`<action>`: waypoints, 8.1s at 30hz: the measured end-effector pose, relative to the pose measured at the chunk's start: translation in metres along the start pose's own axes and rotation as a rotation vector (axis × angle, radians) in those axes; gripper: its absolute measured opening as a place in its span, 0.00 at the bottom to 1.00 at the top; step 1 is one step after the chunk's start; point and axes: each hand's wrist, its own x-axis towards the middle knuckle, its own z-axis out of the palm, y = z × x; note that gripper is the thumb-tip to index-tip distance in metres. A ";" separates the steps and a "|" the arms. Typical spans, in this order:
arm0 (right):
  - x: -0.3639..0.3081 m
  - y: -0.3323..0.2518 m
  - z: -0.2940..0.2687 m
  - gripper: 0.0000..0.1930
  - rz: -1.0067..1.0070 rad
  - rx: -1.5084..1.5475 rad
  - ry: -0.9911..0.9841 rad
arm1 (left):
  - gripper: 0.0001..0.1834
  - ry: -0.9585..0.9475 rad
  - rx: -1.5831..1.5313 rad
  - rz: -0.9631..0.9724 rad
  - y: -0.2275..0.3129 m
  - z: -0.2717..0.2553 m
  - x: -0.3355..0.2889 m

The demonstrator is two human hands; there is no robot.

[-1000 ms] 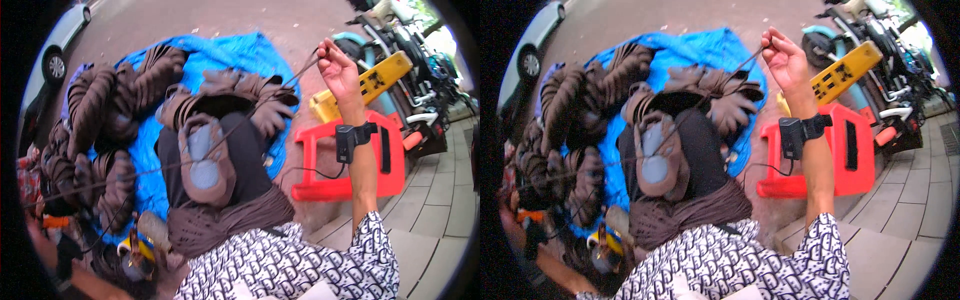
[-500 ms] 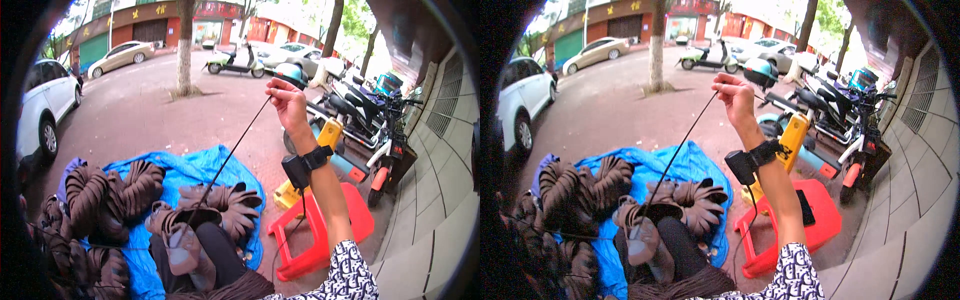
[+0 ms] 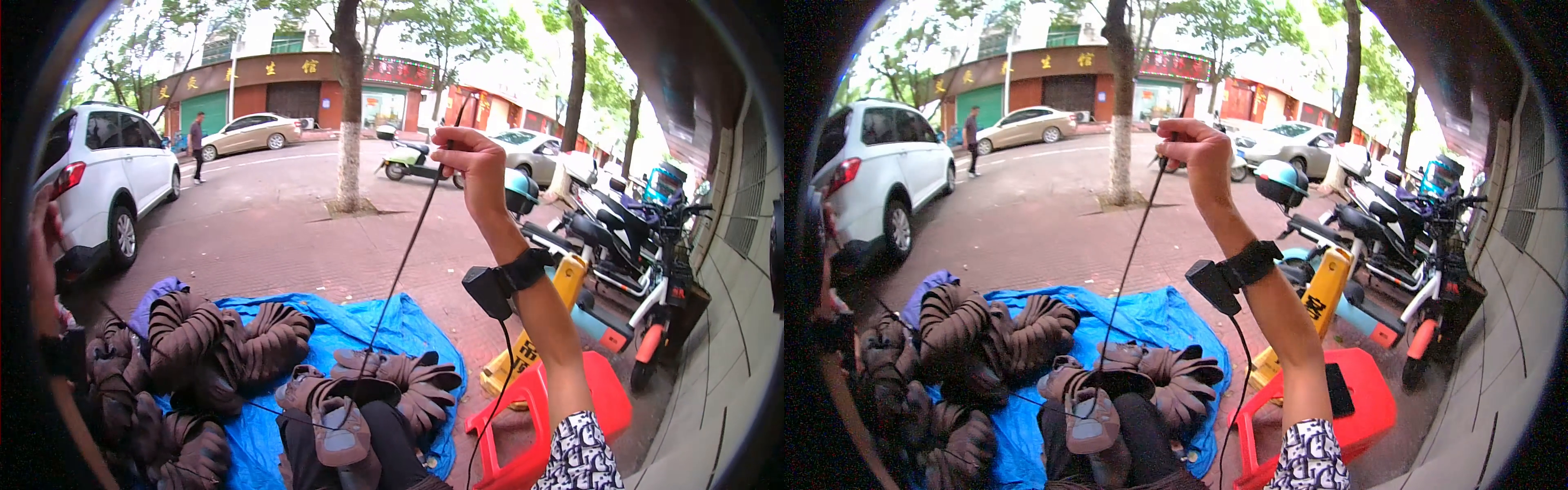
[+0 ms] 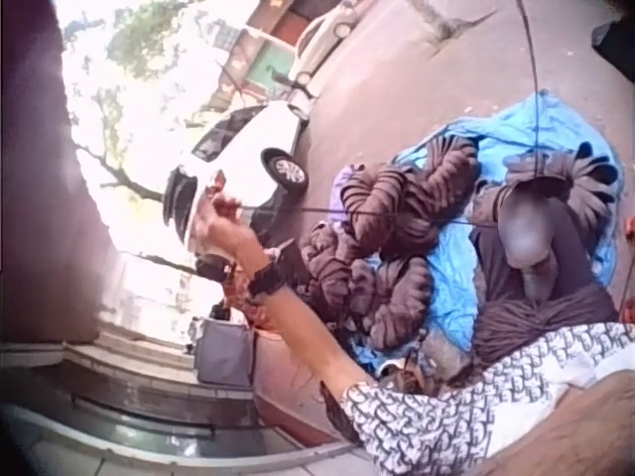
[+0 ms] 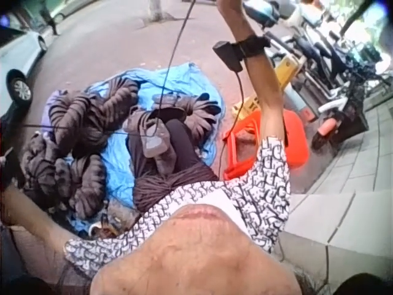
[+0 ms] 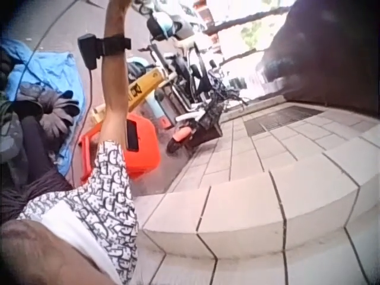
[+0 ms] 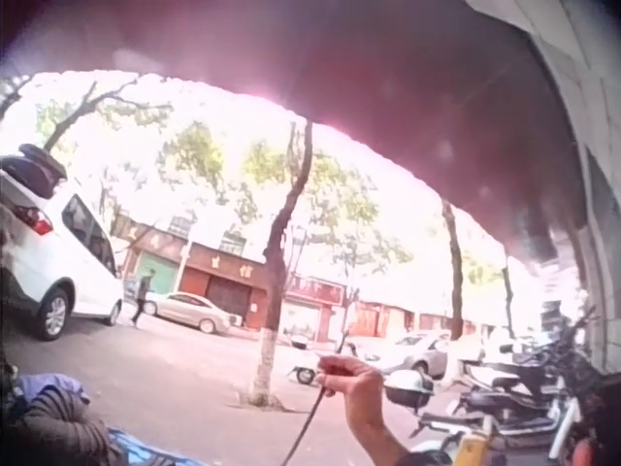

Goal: Threading laces through the eyelets of a shoe upper.

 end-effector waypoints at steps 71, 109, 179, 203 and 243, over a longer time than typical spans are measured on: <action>-0.361 0.088 0.116 0.16 1.481 0.414 -0.661 | 0.05 -0.895 0.535 -0.459 -0.128 0.000 -0.414; -0.367 0.122 0.120 0.09 0.576 0.030 -0.960 | 0.17 -1.831 0.486 0.033 -0.163 0.018 -0.359; -0.372 0.094 0.071 0.05 0.043 -0.758 -1.008 | 0.09 -1.496 0.405 -0.820 -0.154 0.081 -0.405; -0.369 0.130 0.058 0.12 -0.098 -0.590 -1.052 | 0.09 -1.554 0.325 -0.968 -0.147 0.086 -0.393; -0.324 0.102 0.104 0.05 0.530 0.120 -0.616 | 0.08 -1.104 0.093 -1.117 -0.151 0.043 -0.410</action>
